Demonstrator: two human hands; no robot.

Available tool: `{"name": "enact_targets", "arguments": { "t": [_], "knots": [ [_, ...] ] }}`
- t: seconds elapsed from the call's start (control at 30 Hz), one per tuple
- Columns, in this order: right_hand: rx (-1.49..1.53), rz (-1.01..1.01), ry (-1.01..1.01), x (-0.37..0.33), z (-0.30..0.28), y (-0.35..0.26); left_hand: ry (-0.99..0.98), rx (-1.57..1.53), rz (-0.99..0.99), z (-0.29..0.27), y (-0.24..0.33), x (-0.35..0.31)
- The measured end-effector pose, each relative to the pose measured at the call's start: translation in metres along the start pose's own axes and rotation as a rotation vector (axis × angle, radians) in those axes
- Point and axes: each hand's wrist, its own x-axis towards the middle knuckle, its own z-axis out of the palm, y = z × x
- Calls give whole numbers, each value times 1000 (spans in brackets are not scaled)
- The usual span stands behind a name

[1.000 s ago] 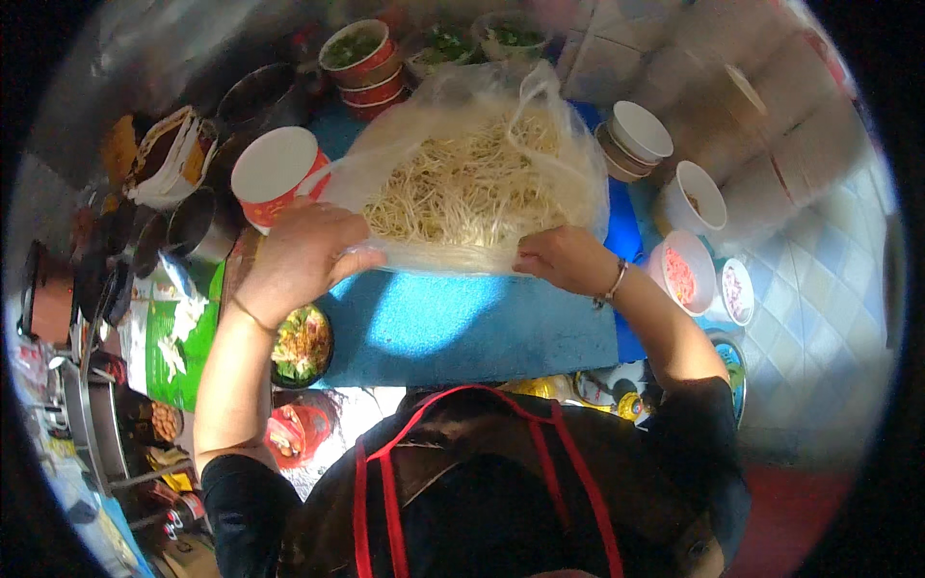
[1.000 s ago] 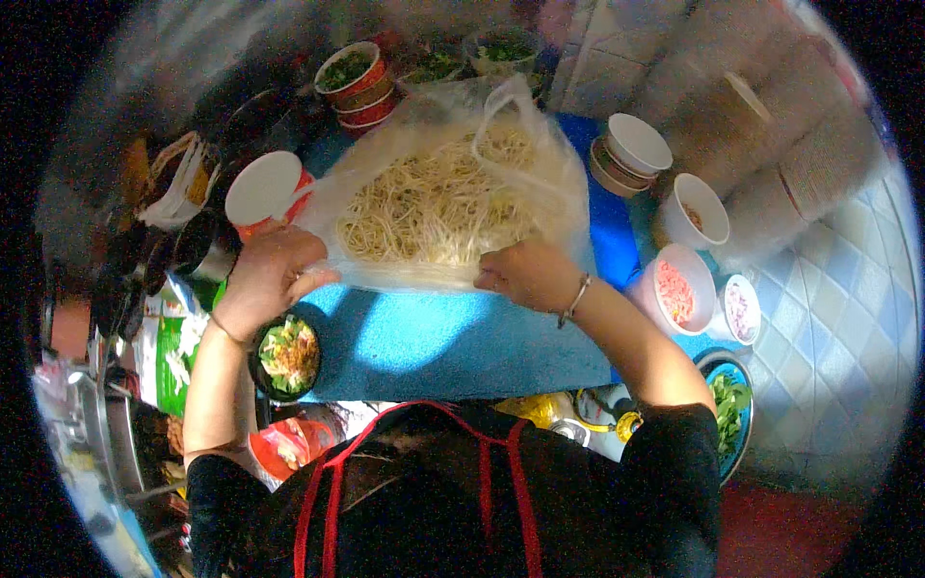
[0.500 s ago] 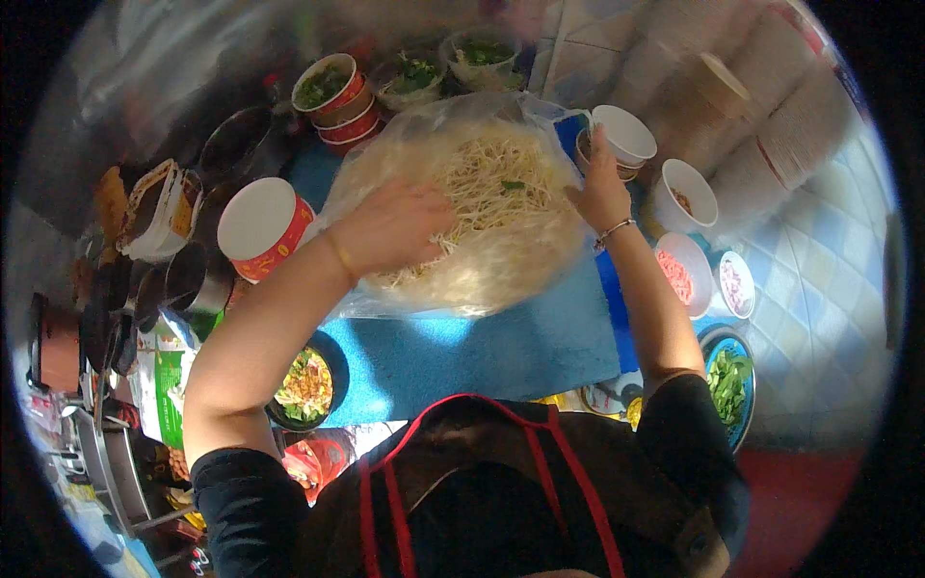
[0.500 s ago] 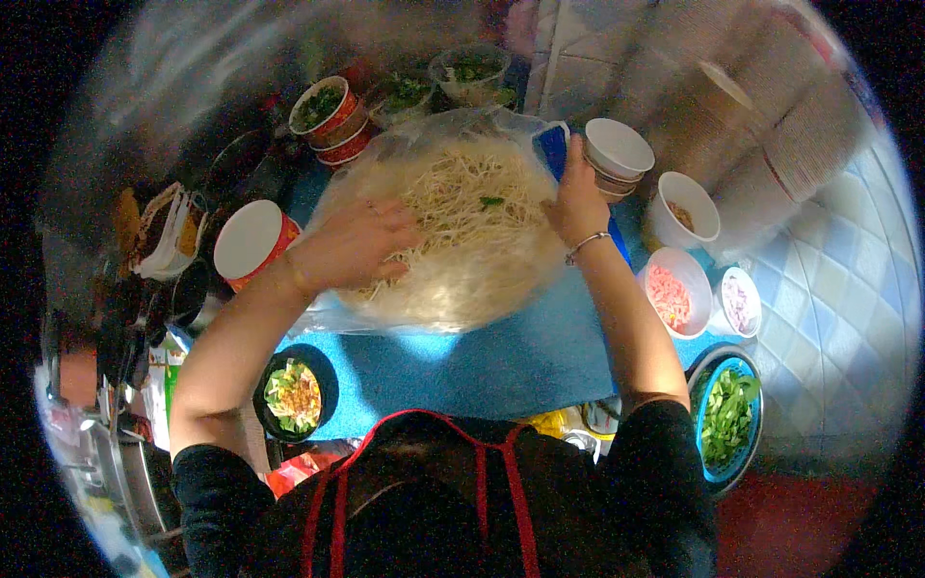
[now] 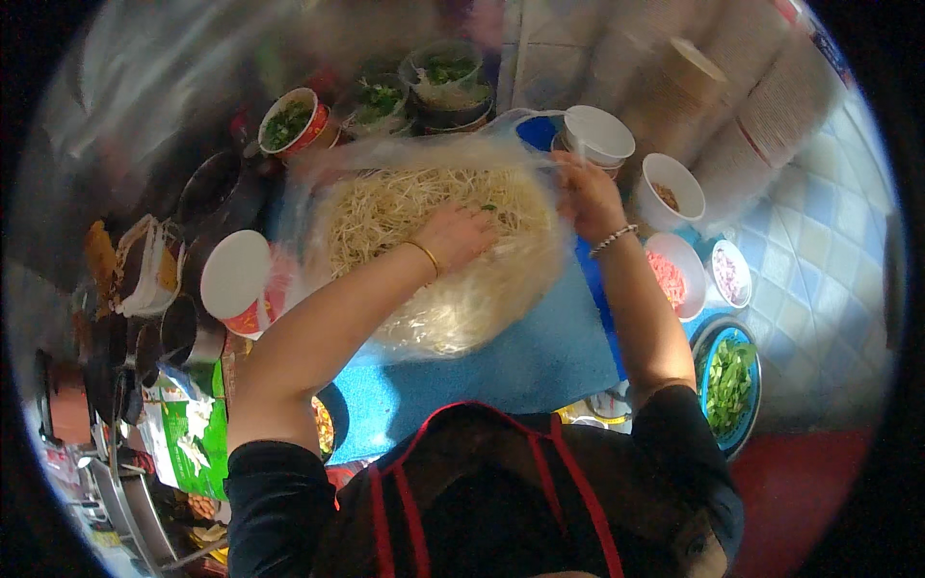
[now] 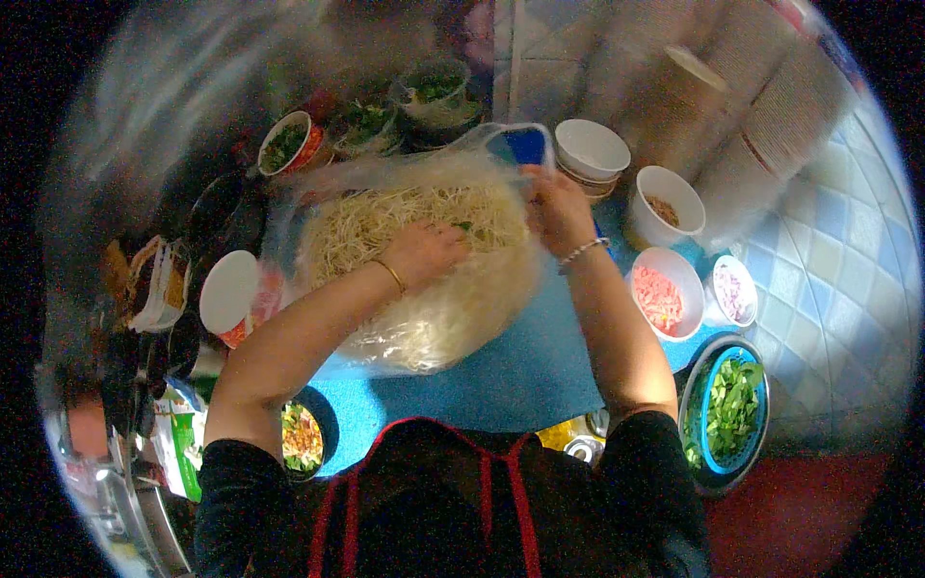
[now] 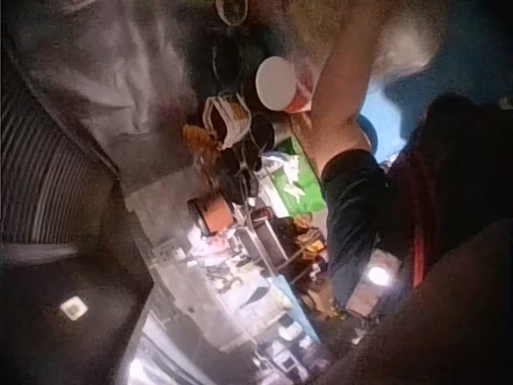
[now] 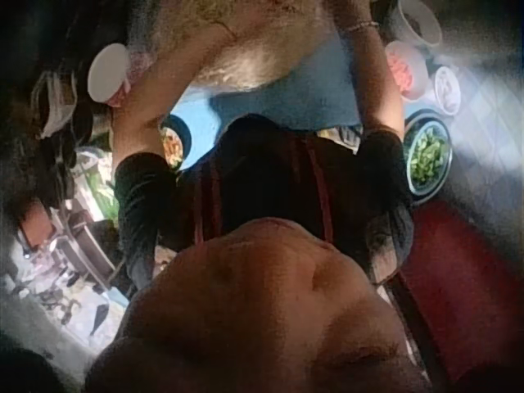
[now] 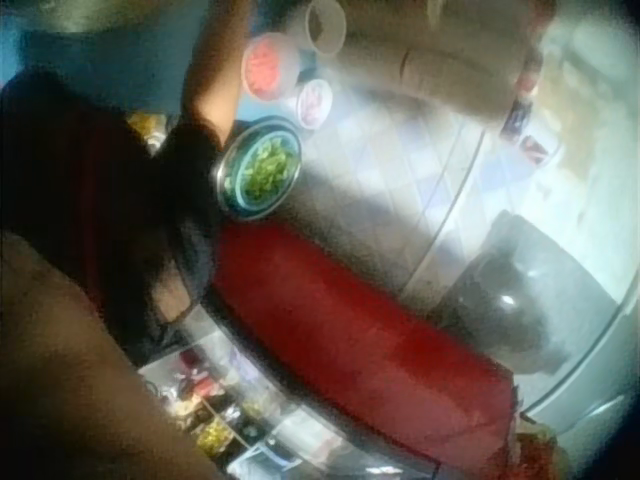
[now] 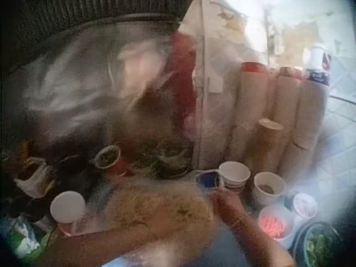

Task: The person assembles multiple noodle bowls by hand, placing bean sprouts and leafy greens into paper bowls. They repeatedly reach for ingredients, portion them into bowls, and set the filled bowls aside on the counter.

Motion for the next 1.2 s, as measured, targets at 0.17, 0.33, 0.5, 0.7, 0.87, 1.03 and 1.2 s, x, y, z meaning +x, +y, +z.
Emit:
{"name": "enact_targets", "arguments": {
  "t": [0.17, 0.33, 0.5, 0.7, 0.87, 1.03, 1.2],
  "knots": [
    [-184, -164, -29, -8, 43, -1, -42, -17, 263, 14, 6, 39],
    [-149, -205, -42, -3, 27, -6, -587, 47, 84, -20, 29, 71],
    [-151, -181, -29, -8, 13, -8, -589, 104, 111, -14, 3, 62],
    [-227, -292, -122, 0, 42, 27, -495, -46, 225, 23, -23, 57],
    [-165, -149, 4, 0, 0, -9, -504, -149, 40, 3, -31, 47],
    [-55, -155, 9, 4, -17, -10, -639, 66, -3, -12, -84, 3],
    [-177, -201, -79, -1, -5, -12, -463, 3, -253, -22, -101, -68]
  ]
}}
